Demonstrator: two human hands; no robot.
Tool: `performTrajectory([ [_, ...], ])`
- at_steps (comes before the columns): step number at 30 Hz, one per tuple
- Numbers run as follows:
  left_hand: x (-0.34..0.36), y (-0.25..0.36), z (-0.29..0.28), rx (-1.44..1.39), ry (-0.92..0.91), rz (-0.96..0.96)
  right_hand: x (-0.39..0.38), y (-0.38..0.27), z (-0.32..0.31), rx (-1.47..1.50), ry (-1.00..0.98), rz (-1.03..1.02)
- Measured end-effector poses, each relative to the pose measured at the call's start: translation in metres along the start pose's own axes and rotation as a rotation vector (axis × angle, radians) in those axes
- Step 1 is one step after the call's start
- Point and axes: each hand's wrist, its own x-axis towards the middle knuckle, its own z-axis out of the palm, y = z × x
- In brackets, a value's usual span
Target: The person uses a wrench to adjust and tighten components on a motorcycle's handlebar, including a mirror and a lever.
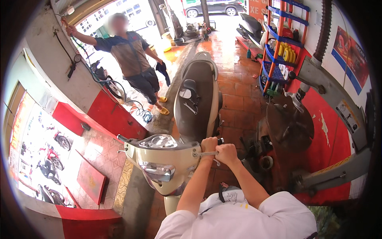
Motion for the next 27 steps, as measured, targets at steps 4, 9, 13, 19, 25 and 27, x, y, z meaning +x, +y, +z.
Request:
performTrajectory([
  [4,-0.002,0.022,-0.019,-0.042,-0.103,0.012,0.1,0.028,-0.014,0.019,0.001,-0.213],
  [9,-0.015,0.014,-0.043,-0.063,-0.096,-0.011,0.182,0.002,-0.071,0.031,-0.137,-0.409],
  [13,-0.02,0.01,-0.053,-0.167,-0.076,0.055,0.146,0.001,-0.075,0.424,-0.098,-0.169],
  [19,-0.077,0.026,-0.08,-0.684,0.302,0.044,-0.017,0.032,-0.041,1.008,-0.225,0.492],
  [25,-0.158,-0.015,-0.09,-1.07,0.323,-0.518,-0.063,-0.01,-0.042,0.8,-0.215,0.294],
  [27,-0.155,-0.023,-0.104,-0.995,0.351,-0.549,-0.053,-0.022,-0.042,0.717,-0.183,0.26],
])
